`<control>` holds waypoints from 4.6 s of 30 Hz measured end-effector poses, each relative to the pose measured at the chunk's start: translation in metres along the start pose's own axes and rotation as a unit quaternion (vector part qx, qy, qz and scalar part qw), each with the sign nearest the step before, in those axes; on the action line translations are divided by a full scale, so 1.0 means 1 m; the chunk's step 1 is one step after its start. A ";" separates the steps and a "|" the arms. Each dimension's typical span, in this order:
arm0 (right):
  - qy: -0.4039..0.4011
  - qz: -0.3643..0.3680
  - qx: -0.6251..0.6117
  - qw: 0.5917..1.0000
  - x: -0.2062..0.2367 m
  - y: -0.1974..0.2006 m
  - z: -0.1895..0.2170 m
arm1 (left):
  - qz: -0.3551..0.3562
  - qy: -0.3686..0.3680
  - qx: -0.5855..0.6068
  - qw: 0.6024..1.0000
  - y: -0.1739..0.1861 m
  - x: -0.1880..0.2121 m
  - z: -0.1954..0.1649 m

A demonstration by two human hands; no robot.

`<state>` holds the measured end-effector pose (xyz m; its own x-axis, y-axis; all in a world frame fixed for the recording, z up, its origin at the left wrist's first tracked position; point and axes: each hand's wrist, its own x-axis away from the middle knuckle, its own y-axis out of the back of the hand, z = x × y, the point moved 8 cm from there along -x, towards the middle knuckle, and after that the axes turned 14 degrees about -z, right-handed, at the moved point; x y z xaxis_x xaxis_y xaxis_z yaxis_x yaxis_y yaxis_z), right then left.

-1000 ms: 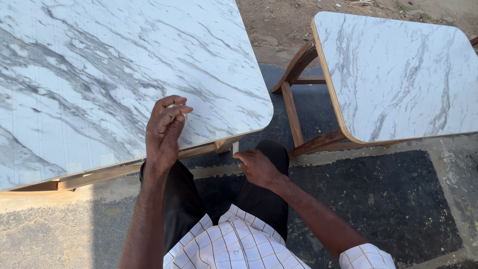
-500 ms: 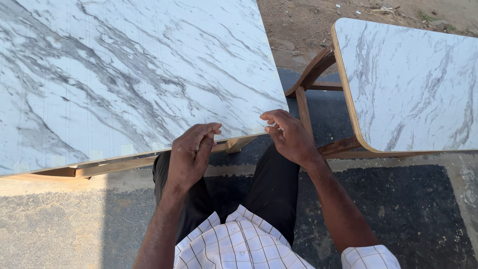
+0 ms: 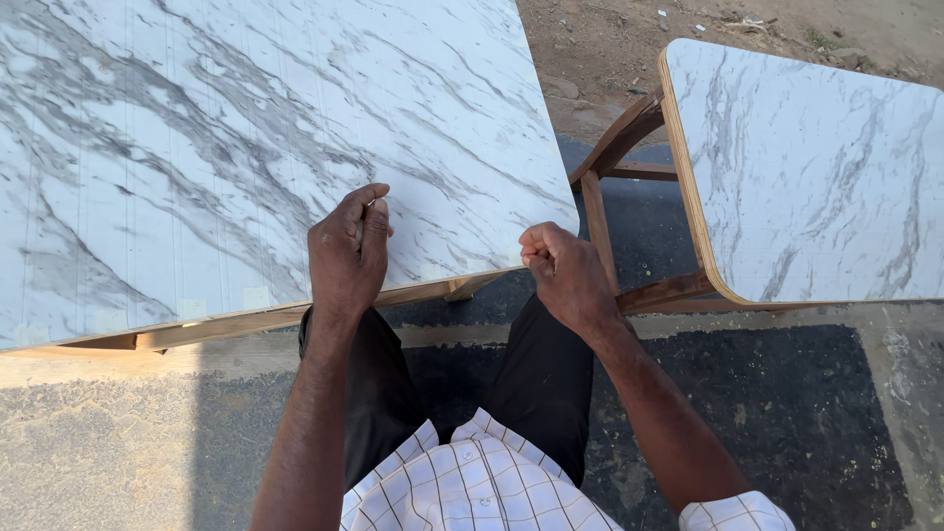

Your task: The person sits on the ground beside wooden tables with white marble-patterned tops and wipes the table surfaces and edges using a small white cloth, working over one table and then moving to adjacent tables.

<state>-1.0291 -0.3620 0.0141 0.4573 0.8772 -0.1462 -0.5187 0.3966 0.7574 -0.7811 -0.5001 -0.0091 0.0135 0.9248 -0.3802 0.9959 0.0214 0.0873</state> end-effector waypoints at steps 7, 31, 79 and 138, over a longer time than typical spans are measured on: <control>0.063 -0.047 0.106 0.991 0.000 -0.002 0.015 | -0.001 -0.001 0.012 1.000 0.003 0.000 -0.006; 0.037 0.042 0.007 0.998 -0.007 0.005 0.010 | 0.002 0.013 0.026 1.000 0.004 0.001 0.001; 0.170 -0.008 0.004 0.985 0.026 -0.018 0.014 | 0.046 -0.024 -0.086 0.995 0.009 0.029 0.019; 0.199 0.198 -0.048 0.959 -0.008 -0.043 0.050 | -0.031 0.087 0.030 0.995 0.054 -0.008 0.022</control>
<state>-0.9737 -0.3995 0.0145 -0.0907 0.9903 -0.1050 -0.6674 0.0178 0.7445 -0.7257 -0.5143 -0.0217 -0.0589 0.9744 -0.2170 0.9980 0.0626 0.0106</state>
